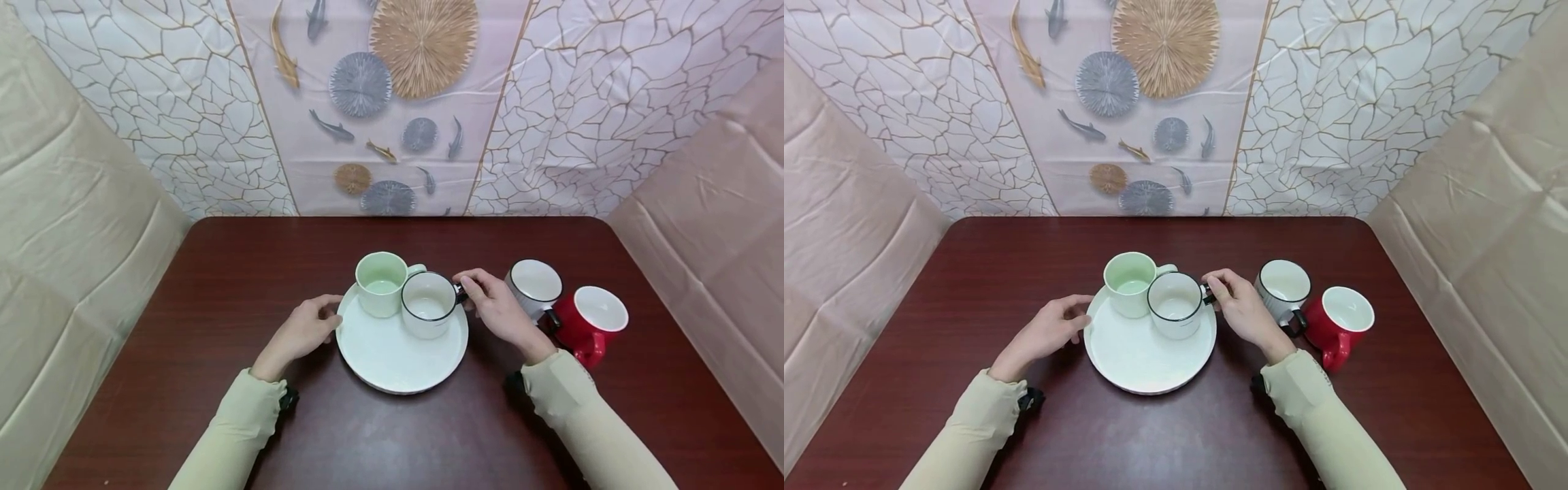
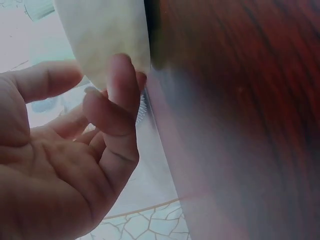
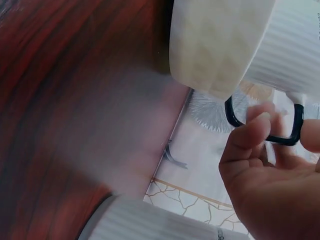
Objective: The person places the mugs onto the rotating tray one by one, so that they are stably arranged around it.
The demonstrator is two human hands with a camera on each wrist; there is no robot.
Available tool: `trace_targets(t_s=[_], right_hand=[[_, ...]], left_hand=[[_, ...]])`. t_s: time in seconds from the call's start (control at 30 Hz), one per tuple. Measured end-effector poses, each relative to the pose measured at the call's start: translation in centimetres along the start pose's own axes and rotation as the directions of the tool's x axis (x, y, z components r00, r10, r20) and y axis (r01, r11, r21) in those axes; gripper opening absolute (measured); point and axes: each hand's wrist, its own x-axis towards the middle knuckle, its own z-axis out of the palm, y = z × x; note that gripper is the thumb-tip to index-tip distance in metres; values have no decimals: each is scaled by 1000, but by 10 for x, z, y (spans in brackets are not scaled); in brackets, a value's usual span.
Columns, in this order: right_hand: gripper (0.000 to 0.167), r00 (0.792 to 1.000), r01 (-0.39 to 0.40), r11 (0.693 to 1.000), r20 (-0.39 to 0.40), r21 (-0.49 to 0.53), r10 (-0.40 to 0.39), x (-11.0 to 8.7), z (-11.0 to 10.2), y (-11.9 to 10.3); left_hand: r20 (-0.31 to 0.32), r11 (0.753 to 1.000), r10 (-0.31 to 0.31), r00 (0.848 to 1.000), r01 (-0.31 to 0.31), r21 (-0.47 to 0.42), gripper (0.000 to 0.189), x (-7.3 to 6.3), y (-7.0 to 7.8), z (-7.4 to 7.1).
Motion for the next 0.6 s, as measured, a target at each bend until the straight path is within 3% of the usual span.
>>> trace_targets(t_s=[0.27,0.43,0.6], right_hand=[[48,996,-70,986,-72,-150,60,-23,-10,-8],[39,988,-90,977,-140,-191,64,-47,-24,-23],[27,971,-37,980,-239,-196,-12,-76,-41,-32]], left_hand=[[0,997,20,1000,-19,-76,39,-2,3,2],[-20,999,15,1000,-15,-30,43,0,3,1],[-39,1000,-10,999,9,-9,46,0,3,1]])
